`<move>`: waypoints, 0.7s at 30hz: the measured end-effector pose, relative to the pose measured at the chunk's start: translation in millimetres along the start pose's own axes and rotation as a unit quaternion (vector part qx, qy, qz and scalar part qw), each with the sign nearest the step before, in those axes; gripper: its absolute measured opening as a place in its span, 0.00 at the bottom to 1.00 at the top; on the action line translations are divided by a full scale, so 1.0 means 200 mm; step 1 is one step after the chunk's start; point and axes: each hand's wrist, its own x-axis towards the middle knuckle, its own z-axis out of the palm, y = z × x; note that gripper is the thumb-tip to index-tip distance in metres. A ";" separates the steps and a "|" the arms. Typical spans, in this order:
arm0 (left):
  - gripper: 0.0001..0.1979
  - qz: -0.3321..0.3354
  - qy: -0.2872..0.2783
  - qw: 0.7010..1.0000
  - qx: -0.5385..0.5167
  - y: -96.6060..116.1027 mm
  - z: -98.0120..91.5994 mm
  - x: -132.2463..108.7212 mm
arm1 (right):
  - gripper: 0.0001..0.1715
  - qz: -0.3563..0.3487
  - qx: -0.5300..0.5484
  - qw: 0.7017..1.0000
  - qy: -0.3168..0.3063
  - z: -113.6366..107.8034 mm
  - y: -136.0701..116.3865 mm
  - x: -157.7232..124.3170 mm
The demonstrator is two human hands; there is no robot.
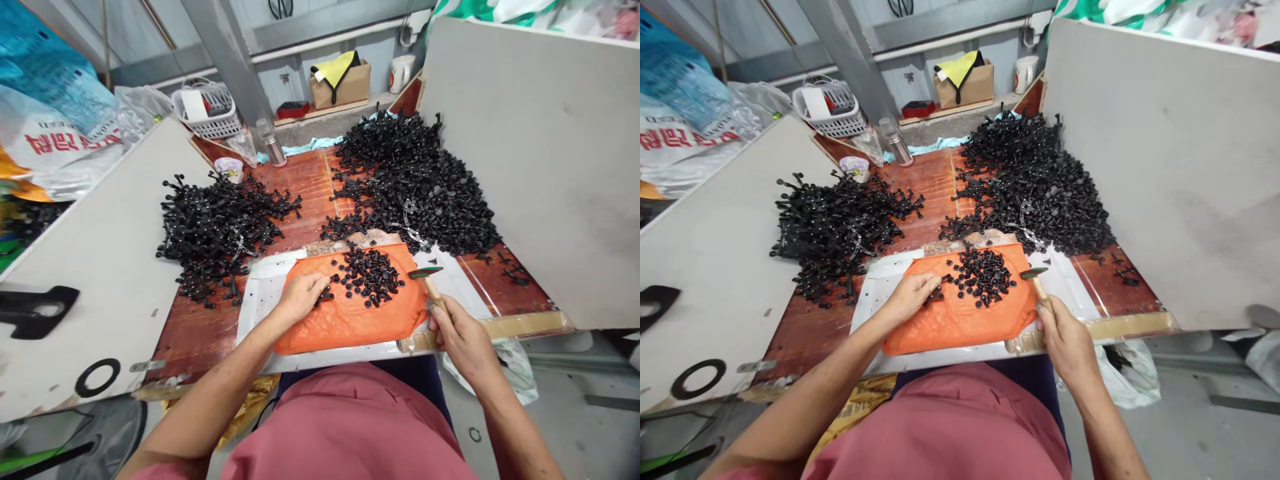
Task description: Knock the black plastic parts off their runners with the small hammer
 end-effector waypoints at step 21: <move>0.22 -0.003 0.022 0.998 0.051 0.04 0.00 -0.03 | 0.16 -0.018 -0.061 0.997 0.034 -0.01 -0.02 0.01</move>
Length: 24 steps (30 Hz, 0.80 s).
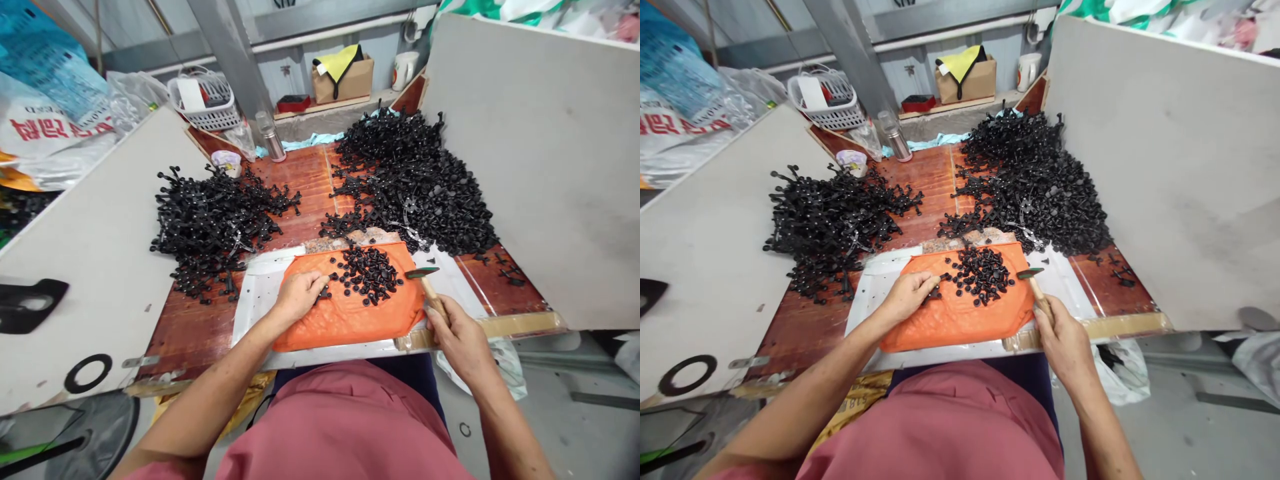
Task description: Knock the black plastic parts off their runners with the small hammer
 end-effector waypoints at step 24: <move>0.21 -0.001 0.034 0.992 0.120 0.01 0.03 -0.01 | 0.32 -0.230 -0.261 0.937 -0.043 0.17 -0.57 0.05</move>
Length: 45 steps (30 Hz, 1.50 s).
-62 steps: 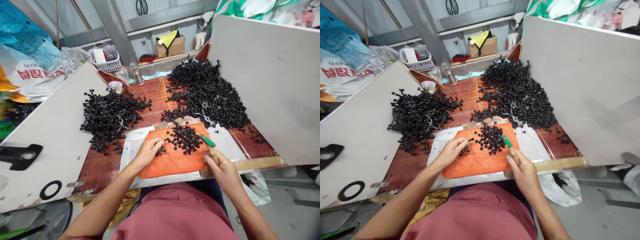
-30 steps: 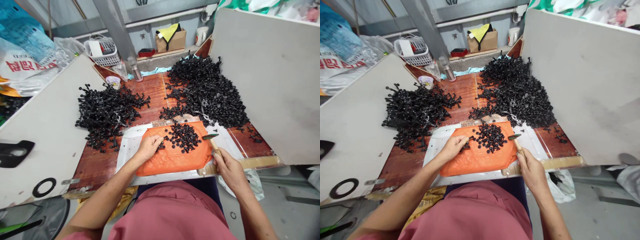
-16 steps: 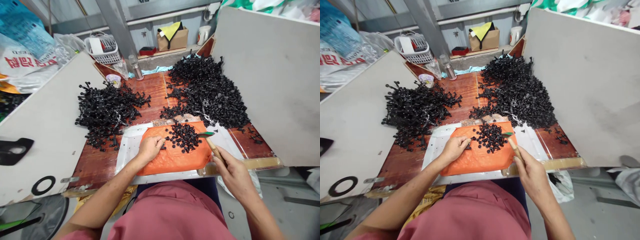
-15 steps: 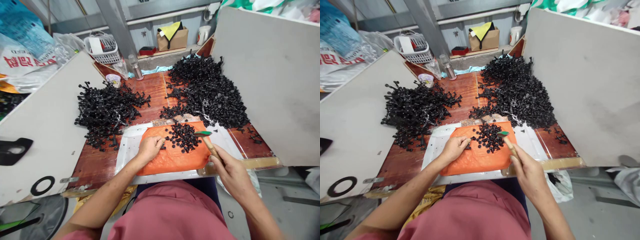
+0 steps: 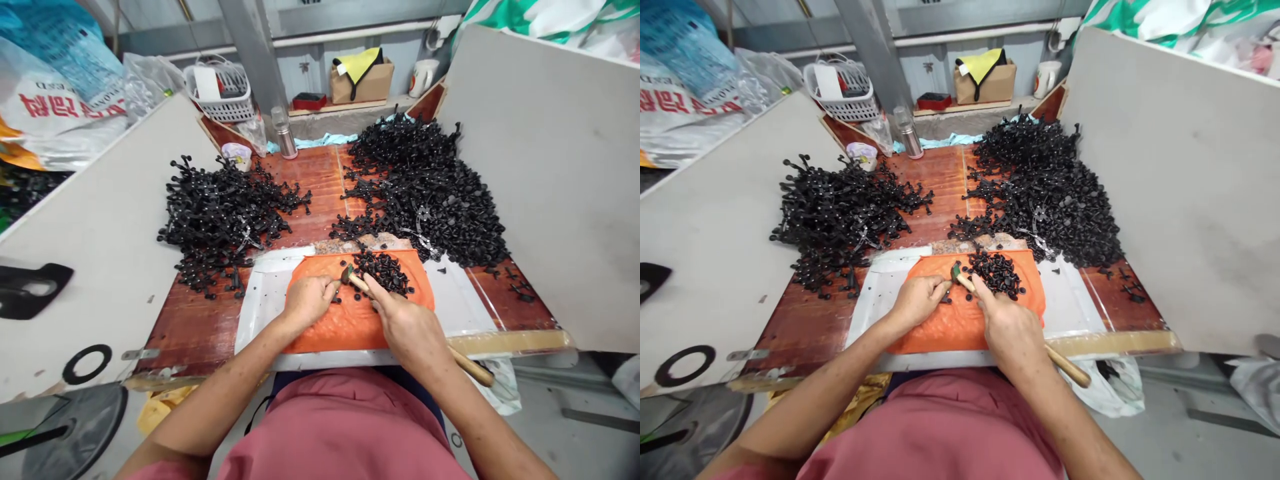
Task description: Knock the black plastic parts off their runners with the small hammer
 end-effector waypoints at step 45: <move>0.23 -0.119 -0.040 0.823 -0.555 0.11 0.07 -0.10 | 0.29 0.168 0.292 0.938 0.084 0.19 0.33 -0.42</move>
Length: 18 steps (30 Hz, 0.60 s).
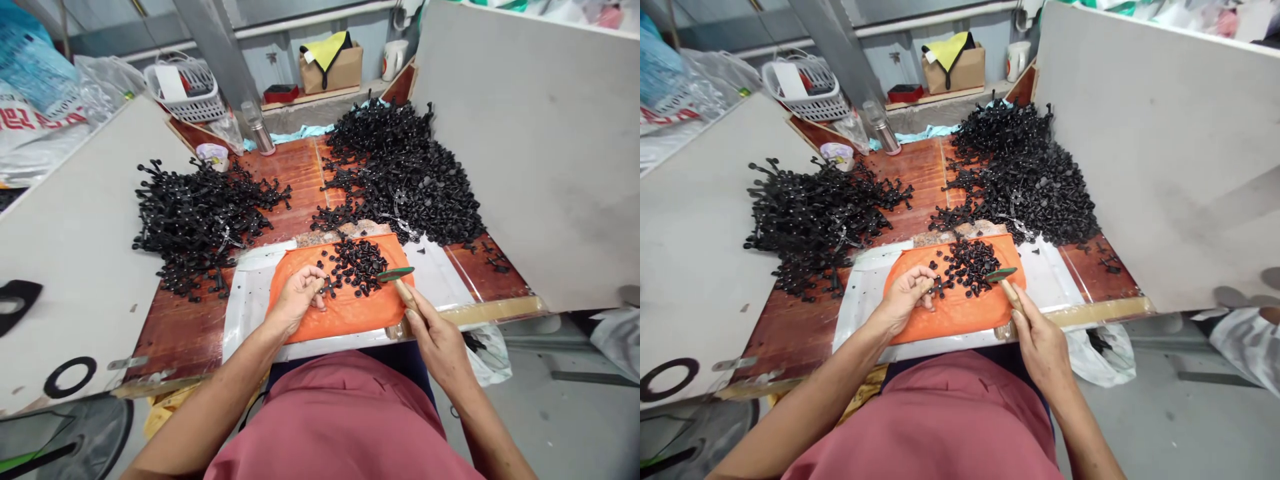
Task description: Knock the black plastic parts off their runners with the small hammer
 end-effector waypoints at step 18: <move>0.17 0.033 0.048 0.992 0.115 -0.07 0.01 0.01 | 0.32 -0.151 -0.204 0.964 -0.080 -0.02 -0.38 0.10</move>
